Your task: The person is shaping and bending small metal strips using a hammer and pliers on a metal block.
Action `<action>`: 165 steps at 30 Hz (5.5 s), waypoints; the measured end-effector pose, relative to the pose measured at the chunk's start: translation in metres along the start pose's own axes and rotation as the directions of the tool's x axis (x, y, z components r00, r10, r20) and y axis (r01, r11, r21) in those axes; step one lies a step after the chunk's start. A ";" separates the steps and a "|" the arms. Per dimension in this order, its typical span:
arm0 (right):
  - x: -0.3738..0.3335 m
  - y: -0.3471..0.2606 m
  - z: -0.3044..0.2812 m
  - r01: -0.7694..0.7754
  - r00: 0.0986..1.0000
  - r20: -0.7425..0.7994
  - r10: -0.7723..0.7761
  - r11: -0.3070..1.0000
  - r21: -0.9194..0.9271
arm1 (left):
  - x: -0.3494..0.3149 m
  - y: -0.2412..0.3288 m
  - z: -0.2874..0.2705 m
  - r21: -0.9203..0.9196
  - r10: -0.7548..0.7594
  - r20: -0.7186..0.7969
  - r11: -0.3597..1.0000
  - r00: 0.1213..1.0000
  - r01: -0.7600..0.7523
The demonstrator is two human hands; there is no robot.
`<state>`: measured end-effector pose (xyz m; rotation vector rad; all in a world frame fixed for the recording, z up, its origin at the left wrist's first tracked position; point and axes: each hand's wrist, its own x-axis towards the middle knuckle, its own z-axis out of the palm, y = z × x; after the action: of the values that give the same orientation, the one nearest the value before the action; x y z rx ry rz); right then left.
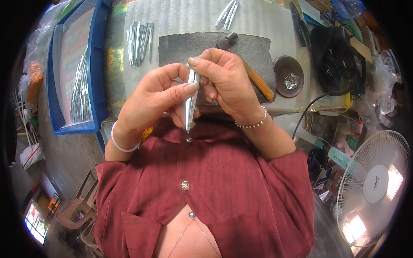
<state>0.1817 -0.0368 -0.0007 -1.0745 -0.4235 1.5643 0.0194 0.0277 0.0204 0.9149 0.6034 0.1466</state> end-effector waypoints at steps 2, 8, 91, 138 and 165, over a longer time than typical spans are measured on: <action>0.000 0.001 -0.001 0.019 1.000 -0.001 -0.019 1.000 -0.005 | 0.001 0.001 0.001 -0.001 -0.015 -0.001 1.000 1.000 0.015; 0.001 -0.001 -0.003 0.047 0.999 -0.019 -0.047 0.999 -0.018 | 0.006 0.005 0.001 -0.002 -0.026 0.007 1.000 1.000 0.026; -0.001 0.005 0.012 -0.047 0.984 0.169 0.057 0.997 -0.063 | -0.018 -0.037 -0.013 -0.351 0.064 0.011 0.935 0.998 -0.056; 0.006 0.005 0.002 -0.045 0.980 0.188 0.057 0.997 -0.064 | -0.006 -0.033 -0.014 -0.297 0.030 0.031 0.955 0.999 -0.019; 0.002 0.007 -0.003 -0.030 0.984 0.174 0.038 0.998 -0.046 | -0.005 -0.030 -0.005 -0.267 0.021 0.014 0.964 1.000 -0.016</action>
<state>0.1803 -0.0380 -0.0084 -0.9845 -0.5631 1.6936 0.0087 0.0113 -0.0030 0.6600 0.5449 0.2315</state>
